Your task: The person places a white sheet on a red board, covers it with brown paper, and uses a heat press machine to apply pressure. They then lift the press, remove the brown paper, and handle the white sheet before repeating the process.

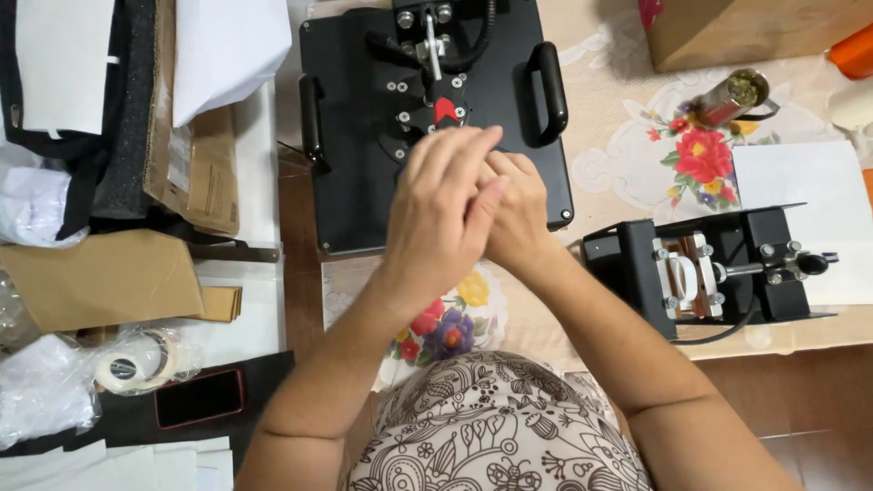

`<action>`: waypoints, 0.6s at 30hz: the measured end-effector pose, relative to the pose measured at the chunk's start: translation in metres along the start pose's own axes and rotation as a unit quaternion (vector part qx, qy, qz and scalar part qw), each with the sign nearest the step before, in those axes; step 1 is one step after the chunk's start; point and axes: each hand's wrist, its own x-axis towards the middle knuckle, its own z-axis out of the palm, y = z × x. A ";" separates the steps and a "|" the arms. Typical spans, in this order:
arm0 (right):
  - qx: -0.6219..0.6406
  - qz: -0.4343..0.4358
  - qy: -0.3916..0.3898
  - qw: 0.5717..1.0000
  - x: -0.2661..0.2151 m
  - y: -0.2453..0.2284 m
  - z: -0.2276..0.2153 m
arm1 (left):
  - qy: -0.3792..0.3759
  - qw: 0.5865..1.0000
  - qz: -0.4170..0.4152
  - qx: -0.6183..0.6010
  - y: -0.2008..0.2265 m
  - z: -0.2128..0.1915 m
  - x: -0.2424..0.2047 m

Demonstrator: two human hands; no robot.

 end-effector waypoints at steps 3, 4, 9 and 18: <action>0.022 0.012 -0.058 0.998 -0.007 0.005 -0.006 | -0.001 0.999 0.004 0.053 -0.002 0.024 -0.006; 0.027 -0.011 -0.114 0.993 -0.011 0.008 -0.009 | 0.021 0.995 0.001 0.096 -0.007 0.032 -0.009; 0.176 0.062 -0.208 0.960 -0.009 0.027 -0.102 | 0.008 0.980 -0.025 0.199 -0.014 0.037 -0.013; 0.100 0.369 -0.180 0.906 -0.130 0.309 -0.170 | 0.001 0.939 -0.091 0.331 0.004 0.033 -0.015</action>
